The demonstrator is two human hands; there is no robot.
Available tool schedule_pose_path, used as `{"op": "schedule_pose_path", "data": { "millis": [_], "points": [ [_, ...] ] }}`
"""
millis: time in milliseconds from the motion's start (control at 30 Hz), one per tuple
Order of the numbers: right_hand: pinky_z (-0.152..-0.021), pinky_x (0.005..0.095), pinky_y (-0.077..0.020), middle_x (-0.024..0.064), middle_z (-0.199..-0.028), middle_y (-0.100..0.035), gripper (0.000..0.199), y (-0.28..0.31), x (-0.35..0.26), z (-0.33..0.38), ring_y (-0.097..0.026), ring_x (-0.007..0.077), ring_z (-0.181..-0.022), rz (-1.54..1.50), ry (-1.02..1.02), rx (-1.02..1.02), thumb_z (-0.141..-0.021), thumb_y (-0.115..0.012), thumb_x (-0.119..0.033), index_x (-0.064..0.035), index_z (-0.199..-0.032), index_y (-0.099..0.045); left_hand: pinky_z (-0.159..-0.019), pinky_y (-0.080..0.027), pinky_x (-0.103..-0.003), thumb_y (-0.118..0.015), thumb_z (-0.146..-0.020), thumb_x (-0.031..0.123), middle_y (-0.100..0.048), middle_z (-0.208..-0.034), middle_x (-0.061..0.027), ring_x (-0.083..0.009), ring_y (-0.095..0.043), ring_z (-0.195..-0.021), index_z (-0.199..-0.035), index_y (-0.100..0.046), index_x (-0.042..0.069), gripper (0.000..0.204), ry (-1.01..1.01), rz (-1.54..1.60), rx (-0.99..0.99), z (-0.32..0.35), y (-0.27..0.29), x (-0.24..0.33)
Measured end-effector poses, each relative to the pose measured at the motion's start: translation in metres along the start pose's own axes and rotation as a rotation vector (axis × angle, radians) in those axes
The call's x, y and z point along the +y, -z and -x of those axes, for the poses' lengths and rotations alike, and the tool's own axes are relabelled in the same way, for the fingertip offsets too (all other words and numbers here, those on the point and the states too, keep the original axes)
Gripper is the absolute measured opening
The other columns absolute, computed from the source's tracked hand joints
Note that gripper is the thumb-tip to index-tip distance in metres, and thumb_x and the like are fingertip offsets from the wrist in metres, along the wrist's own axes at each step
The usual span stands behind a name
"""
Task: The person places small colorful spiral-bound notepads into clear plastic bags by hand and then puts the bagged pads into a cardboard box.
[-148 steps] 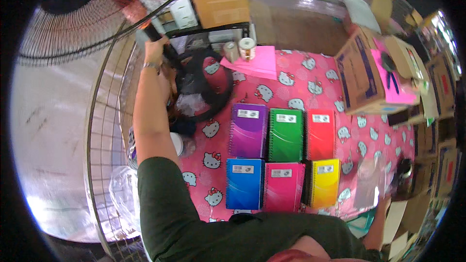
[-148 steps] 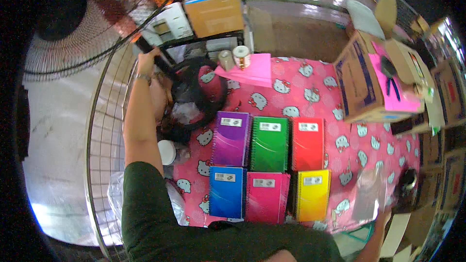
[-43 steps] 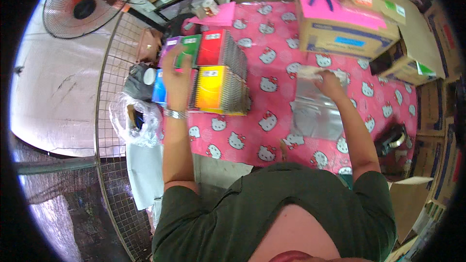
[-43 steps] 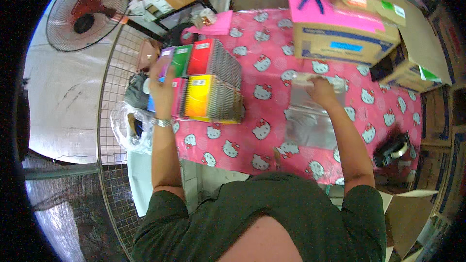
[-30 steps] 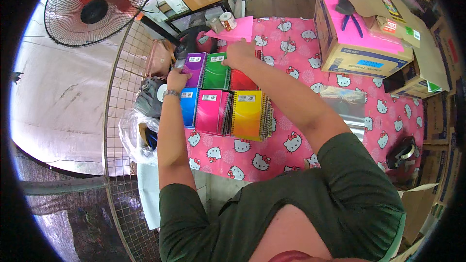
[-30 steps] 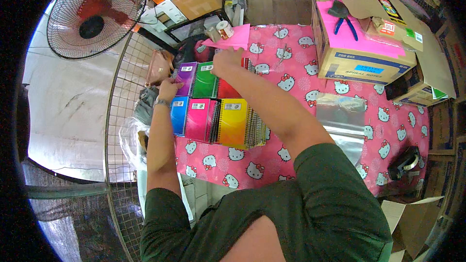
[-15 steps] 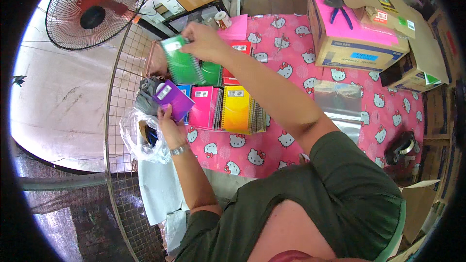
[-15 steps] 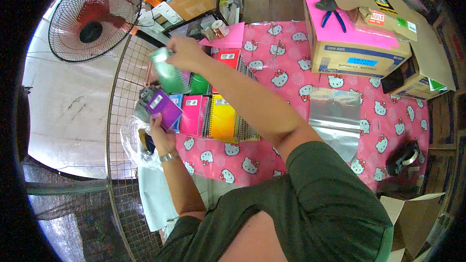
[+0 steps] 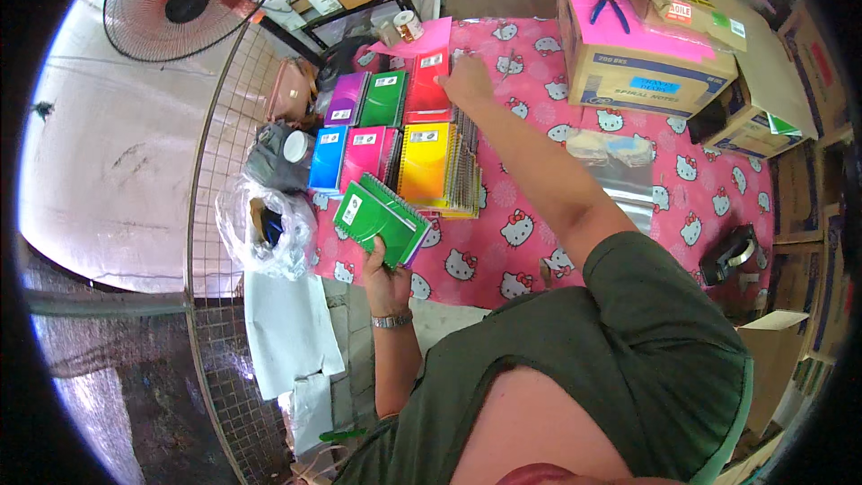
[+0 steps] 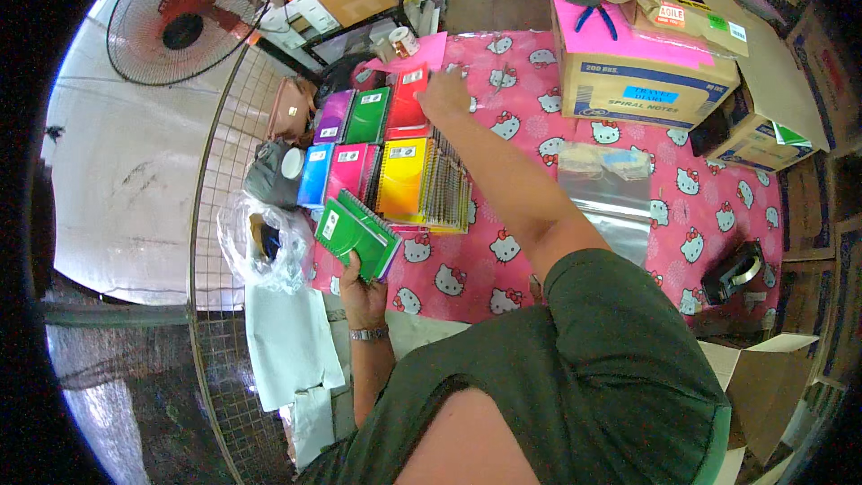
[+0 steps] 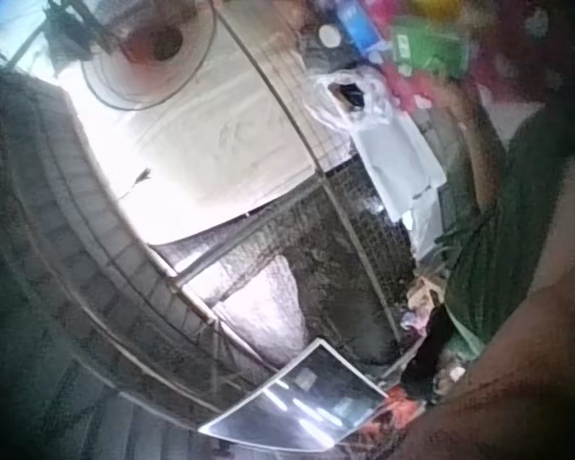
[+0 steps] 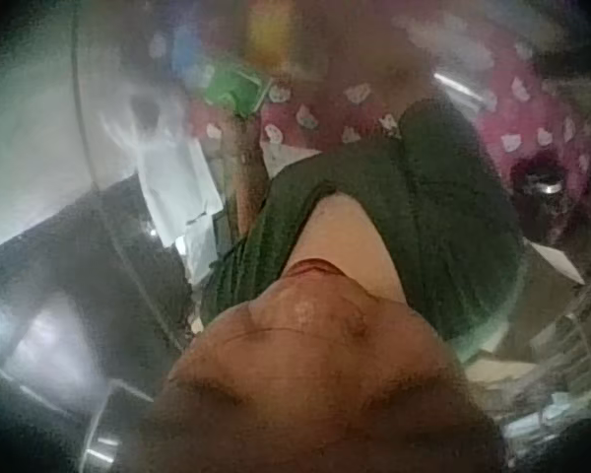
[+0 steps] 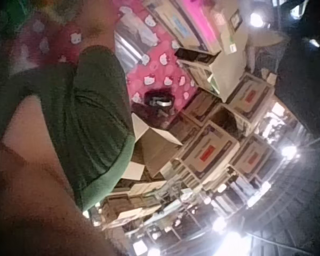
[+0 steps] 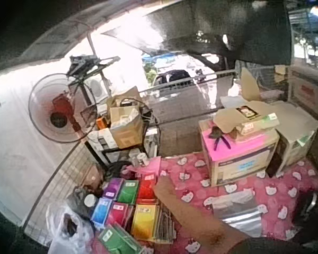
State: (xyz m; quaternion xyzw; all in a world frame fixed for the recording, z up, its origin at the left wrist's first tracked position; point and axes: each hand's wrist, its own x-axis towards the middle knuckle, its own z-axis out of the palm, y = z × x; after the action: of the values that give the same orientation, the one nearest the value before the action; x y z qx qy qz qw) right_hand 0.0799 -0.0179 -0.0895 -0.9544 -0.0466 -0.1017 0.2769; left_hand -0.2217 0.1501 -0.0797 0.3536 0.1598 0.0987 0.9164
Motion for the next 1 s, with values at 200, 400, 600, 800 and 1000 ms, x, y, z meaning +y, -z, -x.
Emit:
{"op": "schedule_pose_path", "data": {
  "millis": [200,400,600,800,1000],
  "points": [
    [-0.076,0.0438,-0.0487,0.0197,-0.085,-0.063,0.047,0.084,-0.092,0.047,-0.063,0.0335,-0.087,-0.682,0.260,-0.176,-0.069,-0.075,-0.037,-0.0011,-0.093,-0.058,-0.091,-0.047,-0.039,-0.059,-0.089,0.017,-0.059,-0.117,-0.0084,-0.0239,-0.058,-0.108,-0.126,-0.047,0.005,0.041,0.065,0.044,-0.047,0.014,0.018,0.012],
    [-0.081,0.0444,-0.0479,0.0210,-0.105,-0.057,0.065,0.062,-0.057,0.118,-0.058,0.0378,-0.096,-0.358,0.092,-0.014,-0.071,-0.073,-0.049,0.0020,-0.106,-0.055,-0.093,-0.047,-0.041,-0.062,-0.088,0.019,-0.058,-0.118,-0.0091,-0.0242,-0.058,-0.108,-0.126,-0.046,0.006,0.043,0.020,0.044,0.090,0.022,0.015,0.015],
    [-0.077,0.0432,-0.0493,0.0191,-0.100,-0.060,0.048,0.051,-0.037,0.120,-0.061,0.0340,-0.093,-0.297,0.148,-0.190,-0.072,-0.074,-0.032,-0.0014,-0.103,-0.054,-0.093,-0.048,-0.042,-0.060,-0.090,0.018,-0.056,-0.120,-0.0095,-0.0244,-0.057,-0.109,-0.127,-0.044,0.005,0.042,0.053,0.002,0.083,0.029,0.066,0.009],
    [-0.074,0.0384,-0.0517,0.0169,-0.091,-0.065,0.050,0.074,-0.132,0.134,-0.065,0.0313,-0.084,-0.528,0.409,-0.725,-0.071,-0.077,-0.033,-0.0006,-0.100,-0.051,-0.093,-0.047,-0.042,-0.054,-0.091,0.043,-0.055,-0.125,-0.0087,-0.0251,-0.055,-0.113,-0.128,-0.044,0.005,0.054,-0.001,0.305,0.004,0.035,0.042,0.027],
    [-0.076,0.0454,-0.0524,0.0236,-0.098,-0.064,0.068,0.000,-0.128,0.085,-0.064,0.0375,-0.092,-0.083,-0.007,-0.309,-0.070,-0.078,-0.038,0.0023,-0.112,-0.043,-0.085,-0.051,-0.041,-0.054,-0.088,0.020,-0.062,-0.109,-0.0117,-0.0266,-0.063,-0.097,-0.121,-0.050,0.001,0.038,-0.065,0.037,0.066,0.029,0.075,0.030]
  ]
}}
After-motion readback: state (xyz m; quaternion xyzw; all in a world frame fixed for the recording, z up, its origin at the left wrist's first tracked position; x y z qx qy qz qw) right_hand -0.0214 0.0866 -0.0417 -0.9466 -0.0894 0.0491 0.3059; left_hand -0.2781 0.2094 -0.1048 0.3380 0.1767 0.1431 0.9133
